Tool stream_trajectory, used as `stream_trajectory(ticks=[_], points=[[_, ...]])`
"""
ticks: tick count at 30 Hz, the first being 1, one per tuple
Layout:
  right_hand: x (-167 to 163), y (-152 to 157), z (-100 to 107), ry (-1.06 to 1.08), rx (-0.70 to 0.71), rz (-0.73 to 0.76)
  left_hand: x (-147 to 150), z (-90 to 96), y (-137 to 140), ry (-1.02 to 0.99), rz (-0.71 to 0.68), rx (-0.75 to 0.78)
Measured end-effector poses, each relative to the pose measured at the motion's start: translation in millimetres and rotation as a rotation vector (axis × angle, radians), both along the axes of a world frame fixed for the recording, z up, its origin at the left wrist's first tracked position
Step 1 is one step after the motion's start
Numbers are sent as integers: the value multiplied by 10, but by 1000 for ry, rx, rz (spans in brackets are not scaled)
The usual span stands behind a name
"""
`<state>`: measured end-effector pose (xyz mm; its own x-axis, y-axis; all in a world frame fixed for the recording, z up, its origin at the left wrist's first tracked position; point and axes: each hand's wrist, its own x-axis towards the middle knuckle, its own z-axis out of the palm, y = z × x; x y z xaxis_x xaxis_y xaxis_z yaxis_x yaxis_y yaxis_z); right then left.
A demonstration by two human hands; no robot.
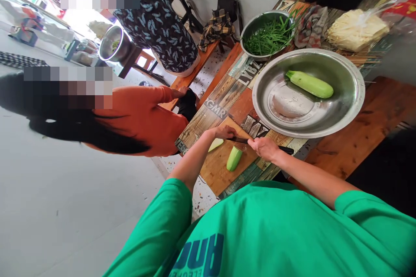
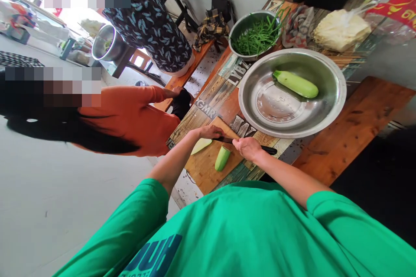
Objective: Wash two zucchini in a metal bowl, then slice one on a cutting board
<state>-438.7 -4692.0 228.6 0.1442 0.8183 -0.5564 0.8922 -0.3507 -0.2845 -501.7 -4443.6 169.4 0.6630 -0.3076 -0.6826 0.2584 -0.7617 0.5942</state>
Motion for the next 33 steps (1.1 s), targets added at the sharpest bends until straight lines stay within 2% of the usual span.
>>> stream_trajectory(ticks=[5, 10, 13, 16, 19, 22, 24, 28, 33], points=[[71, -169, 59, 9, -10, 3, -72, -149, 9, -144, 60, 78], [7, -604, 35, 18, -18, -26, -217, -311, -6, -349, 201, 172], [-106, -882, 0, 13, -19, -87, -373, -268, -11, -517, 349, 270], [-259, -1071, -29, -2, -31, -168, -679, -163, -149, -684, 439, 339], [-427, -1139, -38, -16, -50, -227, -1087, -157, -484, -783, 383, 302], [-567, -1115, -26, -22, -59, -246, -1411, -307, -838, -828, 316, 262], [-631, -1070, -8, -22, -63, -238, -1522, -443, -981, -845, 305, 266], [-704, -952, 54, -18, -83, -201, -1559, -638, -1036, -865, 285, 282], [-784, -813, 175, -15, -126, -175, -1530, -718, -1021, -876, 224, 288]])
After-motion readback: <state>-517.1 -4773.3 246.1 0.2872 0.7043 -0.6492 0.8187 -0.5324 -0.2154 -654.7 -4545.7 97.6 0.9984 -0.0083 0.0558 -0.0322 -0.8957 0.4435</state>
